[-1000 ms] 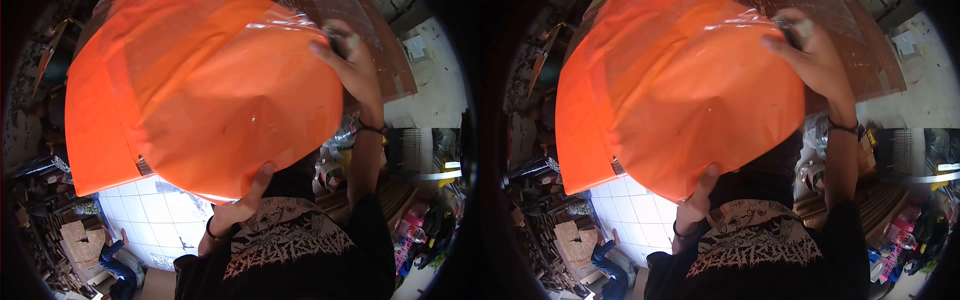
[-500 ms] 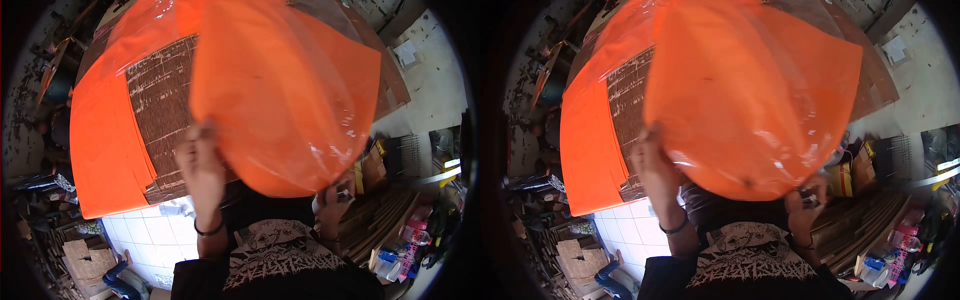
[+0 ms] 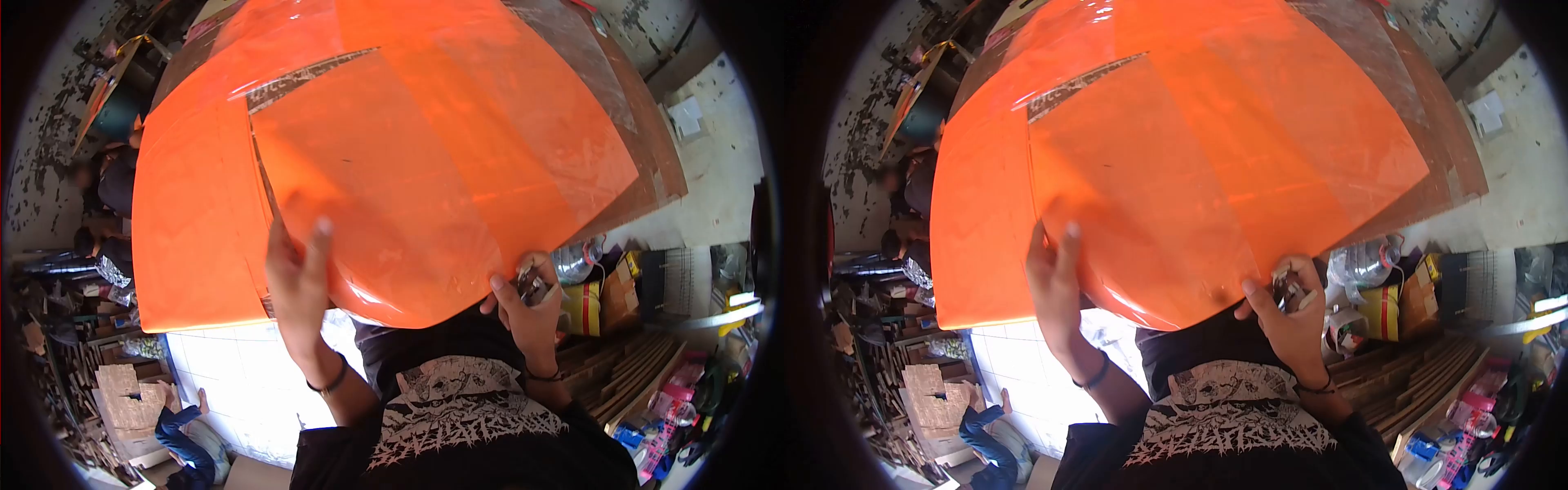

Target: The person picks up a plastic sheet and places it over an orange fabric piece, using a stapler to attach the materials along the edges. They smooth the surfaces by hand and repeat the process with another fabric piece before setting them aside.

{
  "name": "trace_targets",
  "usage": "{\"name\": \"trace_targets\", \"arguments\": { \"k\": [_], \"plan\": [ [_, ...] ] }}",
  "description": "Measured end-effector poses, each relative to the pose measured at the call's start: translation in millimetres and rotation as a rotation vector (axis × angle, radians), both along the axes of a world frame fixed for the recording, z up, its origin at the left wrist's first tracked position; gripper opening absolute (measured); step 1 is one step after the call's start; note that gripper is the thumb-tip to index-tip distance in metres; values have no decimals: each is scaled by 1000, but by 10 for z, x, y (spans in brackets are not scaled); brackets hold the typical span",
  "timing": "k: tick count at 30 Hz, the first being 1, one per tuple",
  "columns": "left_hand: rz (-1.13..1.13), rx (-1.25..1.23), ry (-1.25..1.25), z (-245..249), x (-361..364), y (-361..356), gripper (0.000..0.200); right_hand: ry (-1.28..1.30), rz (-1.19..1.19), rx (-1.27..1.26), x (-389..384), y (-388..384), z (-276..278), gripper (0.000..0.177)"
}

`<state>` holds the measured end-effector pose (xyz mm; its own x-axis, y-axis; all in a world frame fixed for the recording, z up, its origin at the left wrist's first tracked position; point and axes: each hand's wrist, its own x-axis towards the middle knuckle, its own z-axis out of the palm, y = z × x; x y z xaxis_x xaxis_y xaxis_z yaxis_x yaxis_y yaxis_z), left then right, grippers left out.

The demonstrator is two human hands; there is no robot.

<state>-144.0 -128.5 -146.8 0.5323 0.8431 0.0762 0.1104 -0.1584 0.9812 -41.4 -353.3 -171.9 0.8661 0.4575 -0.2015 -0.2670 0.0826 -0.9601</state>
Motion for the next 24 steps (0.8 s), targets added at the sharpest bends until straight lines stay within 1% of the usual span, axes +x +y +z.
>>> {"name": "trace_targets", "arguments": {
  "k": [1,2,4,5,7,8,9,10,11,13,15,16,19,20,23,24],
  "plan": [
    [-16,32,-54,-73,-88,-70,42,4,8,-18,-6,-11,-7,28],
    [-48,-18,-2,-44,-205,-150,46,5,14,-33,-6,-27,-22,28],
    [-50,-181,-25,76,-358,-402,52,-18,5,-36,-13,-17,-43,27],
    [-15,-291,-101,112,-398,-525,52,-13,11,-38,2,-10,-45,27],
    [-73,-513,-195,4,-600,-623,43,0,19,-43,24,-14,-32,25],
    [15,-530,-209,-55,-610,-704,35,6,12,-37,30,0,-14,25],
    [37,-531,-281,-222,-663,-768,33,14,17,-46,20,6,11,25],
    [111,-521,-374,-325,-638,-849,31,19,24,-51,2,18,35,25],
    [189,-509,-471,-424,-586,-944,34,22,36,-54,-12,36,52,25],
    [76,-499,-531,-702,-594,-1128,39,26,79,-8,-53,78,29,24],
    [-207,-469,-467,-802,-605,-1206,42,27,127,-1,-81,88,-13,24],
    [-346,-533,-364,-819,-625,-1201,43,20,116,5,-104,119,-6,22],
    [-322,-539,-360,-730,-526,-1226,34,27,123,26,-137,107,-38,21],
    [-339,-592,-302,-754,-503,-1201,30,15,136,15,-147,96,-46,19],
    [-364,-502,-235,-667,-411,-1122,27,-16,183,-14,-137,45,-50,17],
    [-348,-531,-273,-632,-377,-1133,27,-18,211,-21,-130,9,-54,17]
  ]
}}
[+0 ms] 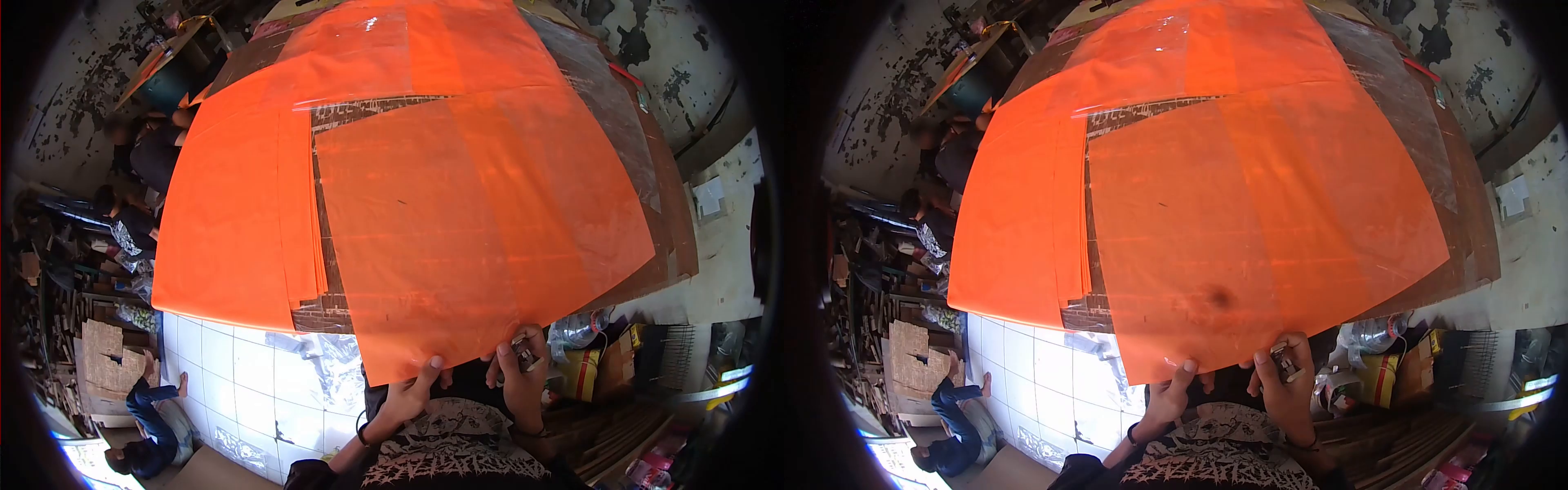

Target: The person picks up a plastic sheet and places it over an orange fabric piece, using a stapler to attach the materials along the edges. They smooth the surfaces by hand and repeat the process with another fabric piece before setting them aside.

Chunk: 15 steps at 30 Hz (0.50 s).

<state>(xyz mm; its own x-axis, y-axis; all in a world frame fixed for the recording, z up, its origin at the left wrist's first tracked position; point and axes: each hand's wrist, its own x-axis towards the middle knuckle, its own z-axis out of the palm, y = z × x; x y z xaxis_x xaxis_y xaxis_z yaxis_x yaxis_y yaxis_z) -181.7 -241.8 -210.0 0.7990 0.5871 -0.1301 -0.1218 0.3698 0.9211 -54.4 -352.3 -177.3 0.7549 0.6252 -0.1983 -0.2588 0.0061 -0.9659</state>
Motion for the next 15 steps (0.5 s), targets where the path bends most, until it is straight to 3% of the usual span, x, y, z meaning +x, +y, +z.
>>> {"name": "trace_targets", "arguments": {
  "k": [7,12,15],
  "plan": [
    [19,30,132,-5,-5,-29,30,247,31,84,-157,-171,-240,20],
    [182,19,102,-143,-79,-13,35,514,288,208,-121,-265,-367,34],
    [199,-62,45,-147,-105,-25,31,410,393,39,-132,-179,-180,37]
  ]
}}
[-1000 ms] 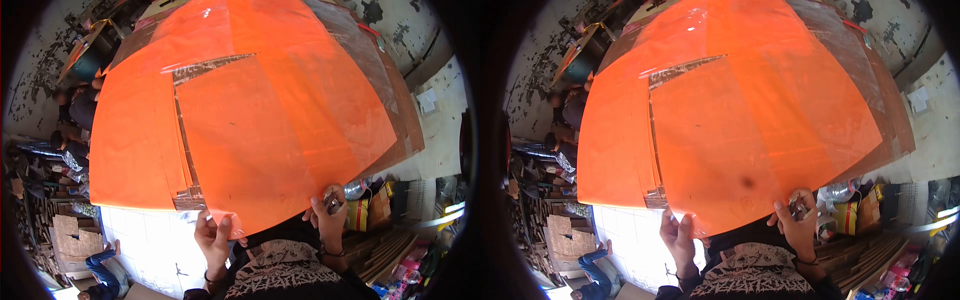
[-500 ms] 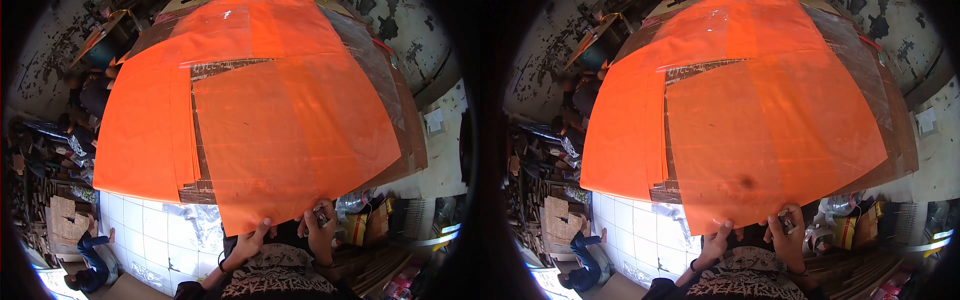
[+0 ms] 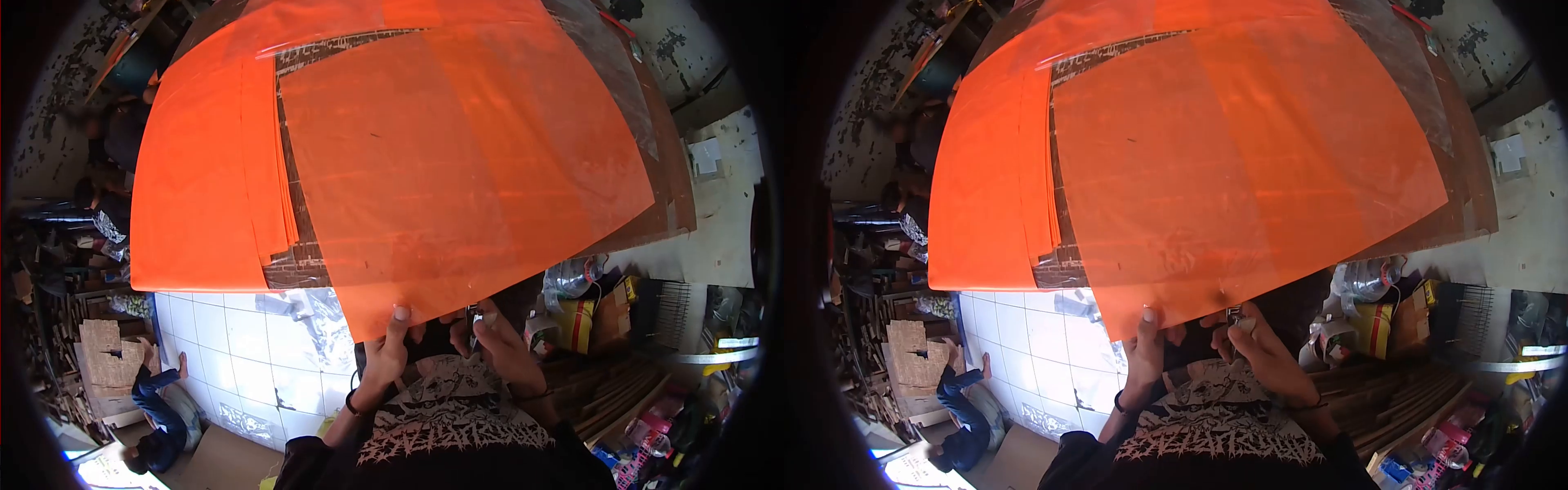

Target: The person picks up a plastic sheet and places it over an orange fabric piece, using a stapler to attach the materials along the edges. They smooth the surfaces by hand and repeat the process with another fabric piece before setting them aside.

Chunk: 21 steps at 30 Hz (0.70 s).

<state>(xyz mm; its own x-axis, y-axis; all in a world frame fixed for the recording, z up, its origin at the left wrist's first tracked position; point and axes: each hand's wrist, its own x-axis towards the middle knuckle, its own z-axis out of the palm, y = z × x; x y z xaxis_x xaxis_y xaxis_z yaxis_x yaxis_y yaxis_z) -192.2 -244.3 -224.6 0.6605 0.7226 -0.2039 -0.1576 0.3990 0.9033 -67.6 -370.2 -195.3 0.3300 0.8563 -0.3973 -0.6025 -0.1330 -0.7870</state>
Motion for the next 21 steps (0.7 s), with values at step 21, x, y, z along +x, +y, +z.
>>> {"name": "trace_targets", "arguments": {
  "k": [21],
  "plan": [
    [-131,-98,203,123,232,-60,25,-303,-543,26,-28,153,-125,40]
  ]
}}
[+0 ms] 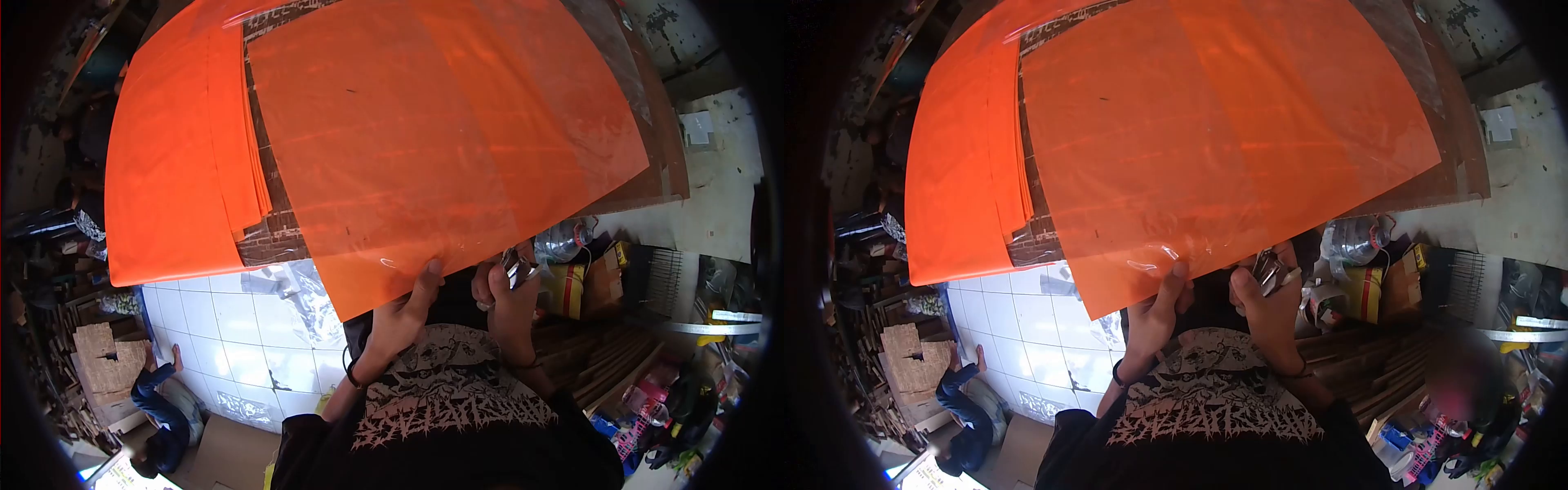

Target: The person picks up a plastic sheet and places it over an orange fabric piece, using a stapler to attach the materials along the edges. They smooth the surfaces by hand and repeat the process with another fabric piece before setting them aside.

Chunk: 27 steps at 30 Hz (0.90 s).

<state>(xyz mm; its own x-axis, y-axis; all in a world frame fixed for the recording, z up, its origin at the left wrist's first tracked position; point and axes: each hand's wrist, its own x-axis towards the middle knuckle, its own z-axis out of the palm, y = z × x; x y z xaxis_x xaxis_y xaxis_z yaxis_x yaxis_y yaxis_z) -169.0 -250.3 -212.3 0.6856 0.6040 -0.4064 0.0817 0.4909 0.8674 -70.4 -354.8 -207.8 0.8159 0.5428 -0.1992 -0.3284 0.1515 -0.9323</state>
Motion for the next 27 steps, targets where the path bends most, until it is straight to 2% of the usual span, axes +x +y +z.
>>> {"name": "trace_targets", "arguments": {
  "k": [1,5,10,15,18,21,25,27],
  "plan": [
    [-3,13,-12,-10,9,-1,24,-48,-44,21,22,36,-21,39],
    [-13,44,-49,-13,9,21,20,73,-142,-109,70,188,97,28],
    [-2,-14,-65,-5,-14,14,16,105,-123,-134,78,173,94,21],
    [-21,8,-97,-59,-10,32,19,115,-119,-153,68,158,96,20],
    [-65,61,-3,-26,0,81,25,126,-95,-154,71,138,99,20],
    [-9,19,88,87,40,83,30,147,-115,-174,50,103,117,22],
    [-27,52,35,30,0,57,33,139,-201,-107,38,134,72,25],
    [-30,48,18,21,8,56,33,192,-187,-161,57,142,90,27]
  ]
}}
